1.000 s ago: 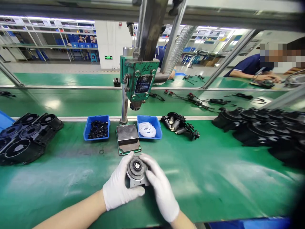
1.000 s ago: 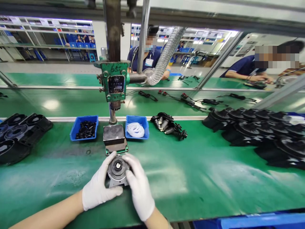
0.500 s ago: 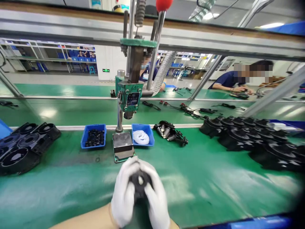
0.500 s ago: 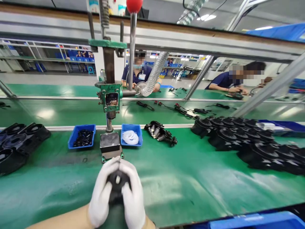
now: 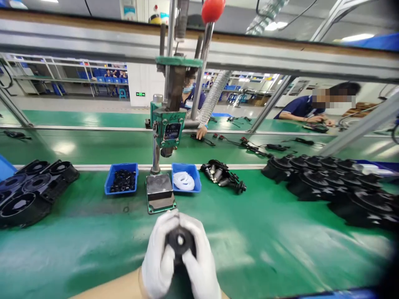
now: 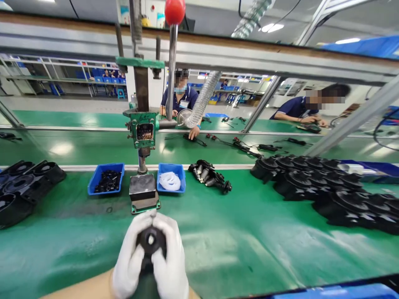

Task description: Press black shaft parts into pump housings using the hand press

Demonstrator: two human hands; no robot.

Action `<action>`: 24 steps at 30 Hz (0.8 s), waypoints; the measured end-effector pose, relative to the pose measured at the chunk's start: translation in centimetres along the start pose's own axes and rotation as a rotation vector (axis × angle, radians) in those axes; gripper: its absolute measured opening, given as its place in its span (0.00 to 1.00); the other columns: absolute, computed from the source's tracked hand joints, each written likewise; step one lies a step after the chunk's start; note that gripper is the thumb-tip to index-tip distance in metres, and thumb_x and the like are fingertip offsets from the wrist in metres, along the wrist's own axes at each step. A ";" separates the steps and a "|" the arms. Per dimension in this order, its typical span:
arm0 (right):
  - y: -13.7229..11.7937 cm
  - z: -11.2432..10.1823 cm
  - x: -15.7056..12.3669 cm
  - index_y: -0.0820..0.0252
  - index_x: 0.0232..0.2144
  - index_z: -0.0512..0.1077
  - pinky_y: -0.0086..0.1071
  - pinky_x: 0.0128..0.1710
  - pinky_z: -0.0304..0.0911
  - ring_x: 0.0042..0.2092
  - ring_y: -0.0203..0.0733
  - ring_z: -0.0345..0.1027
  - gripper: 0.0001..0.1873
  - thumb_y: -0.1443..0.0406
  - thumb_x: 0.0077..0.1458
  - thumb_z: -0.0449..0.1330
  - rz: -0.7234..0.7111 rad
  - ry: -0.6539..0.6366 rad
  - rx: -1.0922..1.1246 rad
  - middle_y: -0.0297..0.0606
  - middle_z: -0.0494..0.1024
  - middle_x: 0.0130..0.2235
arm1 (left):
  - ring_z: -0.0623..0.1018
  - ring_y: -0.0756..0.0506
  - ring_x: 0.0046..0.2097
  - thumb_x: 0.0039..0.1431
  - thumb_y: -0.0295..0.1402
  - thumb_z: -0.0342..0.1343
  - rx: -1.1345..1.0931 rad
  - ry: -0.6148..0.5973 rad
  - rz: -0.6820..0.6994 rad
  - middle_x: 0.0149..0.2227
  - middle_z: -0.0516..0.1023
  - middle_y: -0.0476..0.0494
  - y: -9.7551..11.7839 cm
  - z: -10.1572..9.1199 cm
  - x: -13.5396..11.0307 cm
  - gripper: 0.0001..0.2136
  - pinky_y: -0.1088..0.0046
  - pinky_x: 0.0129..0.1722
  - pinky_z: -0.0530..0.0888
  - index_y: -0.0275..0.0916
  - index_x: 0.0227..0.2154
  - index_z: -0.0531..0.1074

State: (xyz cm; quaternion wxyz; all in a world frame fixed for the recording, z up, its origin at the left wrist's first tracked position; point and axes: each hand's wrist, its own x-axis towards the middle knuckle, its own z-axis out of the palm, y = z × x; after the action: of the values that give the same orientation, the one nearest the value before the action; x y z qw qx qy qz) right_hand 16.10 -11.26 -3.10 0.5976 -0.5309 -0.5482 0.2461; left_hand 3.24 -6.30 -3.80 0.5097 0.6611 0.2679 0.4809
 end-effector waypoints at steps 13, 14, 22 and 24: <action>-0.6 -4.6 3.5 0.55 0.35 0.79 0.47 0.54 0.65 0.44 0.51 0.74 0.17 0.52 0.63 0.56 0.068 0.083 0.077 0.40 0.80 0.31 | 0.63 0.33 0.65 0.51 0.35 0.63 -0.060 -0.190 -0.286 0.63 0.61 0.29 1.0 0.1 2.2 0.44 0.52 0.66 0.59 0.36 0.65 0.42; -0.5 -5.1 3.5 0.55 0.29 0.77 0.44 0.46 0.70 0.32 0.47 0.74 0.19 0.53 0.65 0.54 0.069 0.197 0.135 0.34 0.73 0.19 | 0.63 0.33 0.64 0.50 0.36 0.64 -0.037 -0.191 -0.297 0.63 0.61 0.28 1.0 0.0 2.2 0.45 0.51 0.66 0.58 0.34 0.65 0.42; -0.2 -3.4 3.6 0.56 0.50 0.74 0.43 0.55 0.64 0.55 0.52 0.68 0.20 0.54 0.60 0.60 0.183 -0.007 0.136 0.44 0.77 0.50 | 0.61 0.34 0.66 0.50 0.33 0.62 -0.047 -0.164 -0.297 0.65 0.57 0.29 0.6 0.1 1.9 0.45 0.51 0.67 0.57 0.36 0.65 0.40; -0.2 -4.1 3.6 0.58 0.33 0.77 0.41 0.47 0.69 0.40 0.49 0.75 0.15 0.54 0.61 0.58 0.115 0.140 0.102 0.41 0.81 0.33 | 0.63 0.33 0.65 0.49 0.33 0.63 -0.024 -0.168 -0.287 0.63 0.60 0.30 0.5 0.2 1.9 0.46 0.49 0.67 0.56 0.37 0.65 0.40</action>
State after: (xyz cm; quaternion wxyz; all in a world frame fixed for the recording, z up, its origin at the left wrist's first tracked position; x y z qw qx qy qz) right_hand 20.82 -9.65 -0.83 0.6455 -0.5463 -0.4604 0.2699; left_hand 4.09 -4.90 -2.64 0.6017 0.6478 0.3103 0.3494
